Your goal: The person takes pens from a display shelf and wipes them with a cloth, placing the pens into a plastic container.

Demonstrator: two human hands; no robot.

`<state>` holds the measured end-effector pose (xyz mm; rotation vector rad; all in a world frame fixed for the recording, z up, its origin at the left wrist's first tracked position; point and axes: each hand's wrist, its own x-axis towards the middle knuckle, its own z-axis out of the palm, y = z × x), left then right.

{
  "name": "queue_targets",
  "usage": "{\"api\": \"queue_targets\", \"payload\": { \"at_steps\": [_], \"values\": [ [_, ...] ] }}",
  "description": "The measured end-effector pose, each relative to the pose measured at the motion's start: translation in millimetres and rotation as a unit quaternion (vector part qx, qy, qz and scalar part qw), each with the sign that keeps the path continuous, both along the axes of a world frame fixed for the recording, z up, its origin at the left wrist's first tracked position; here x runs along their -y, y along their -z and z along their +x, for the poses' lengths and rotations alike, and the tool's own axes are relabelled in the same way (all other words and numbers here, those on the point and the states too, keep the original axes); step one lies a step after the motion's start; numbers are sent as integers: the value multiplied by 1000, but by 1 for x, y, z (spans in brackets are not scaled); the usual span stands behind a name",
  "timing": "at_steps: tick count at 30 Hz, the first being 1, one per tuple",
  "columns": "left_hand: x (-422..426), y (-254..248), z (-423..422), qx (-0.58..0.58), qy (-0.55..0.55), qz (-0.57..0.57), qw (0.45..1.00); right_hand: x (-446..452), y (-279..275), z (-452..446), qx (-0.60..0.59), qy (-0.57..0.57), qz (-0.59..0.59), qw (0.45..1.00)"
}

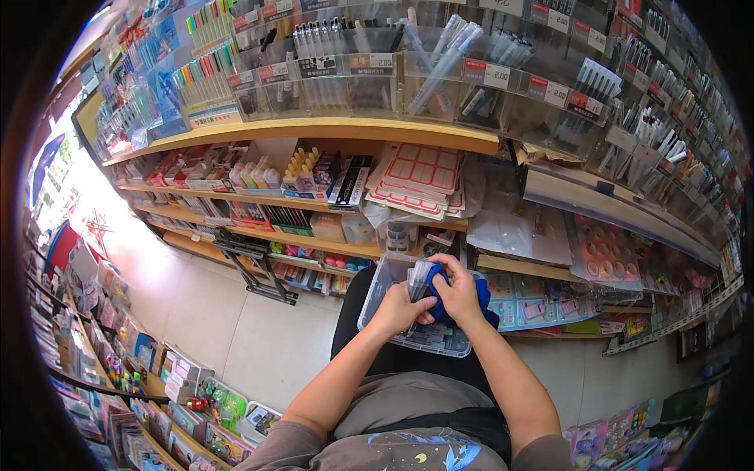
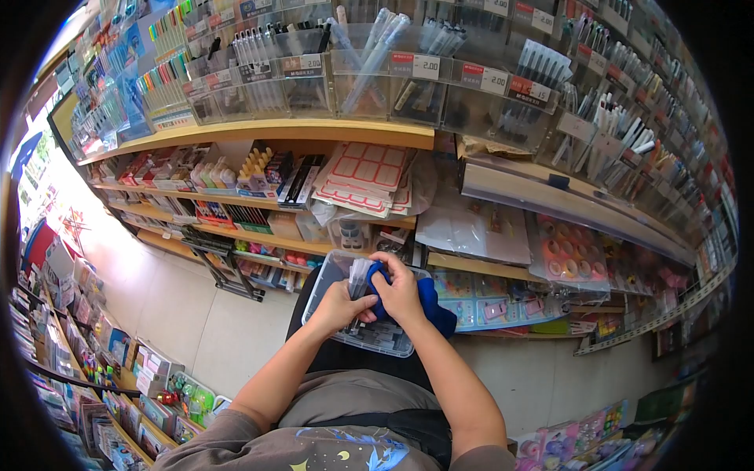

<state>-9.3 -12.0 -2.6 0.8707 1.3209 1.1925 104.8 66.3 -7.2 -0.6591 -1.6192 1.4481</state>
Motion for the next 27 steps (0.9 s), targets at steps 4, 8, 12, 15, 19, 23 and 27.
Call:
{"api": "queue_targets", "payload": {
  "at_steps": [4,8,12,15,19,23,27],
  "values": [
    [1,3,0,-13,14,-4,1000,-3,3,2,15,12,13,1000],
    [2,-2,2,-18,22,-6,1000,-5,6,2,-34,64,-10,997],
    [1,1,3,-15,45,-10,999,-9,0,5,-160,88,-145,972],
    [2,2,3,-13,57,-10,998,-15,-1,8,-205,49,-236,949],
    [3,1,1,-24,59,6,998,-20,-2,15,-213,-32,-329,919],
    [4,1,2,-7,43,11,999,-22,4,17,-221,-72,-363,902],
    [4,-2,2,2,14,17,1000,-19,0,15,-206,-105,-344,910]
  ]
}}
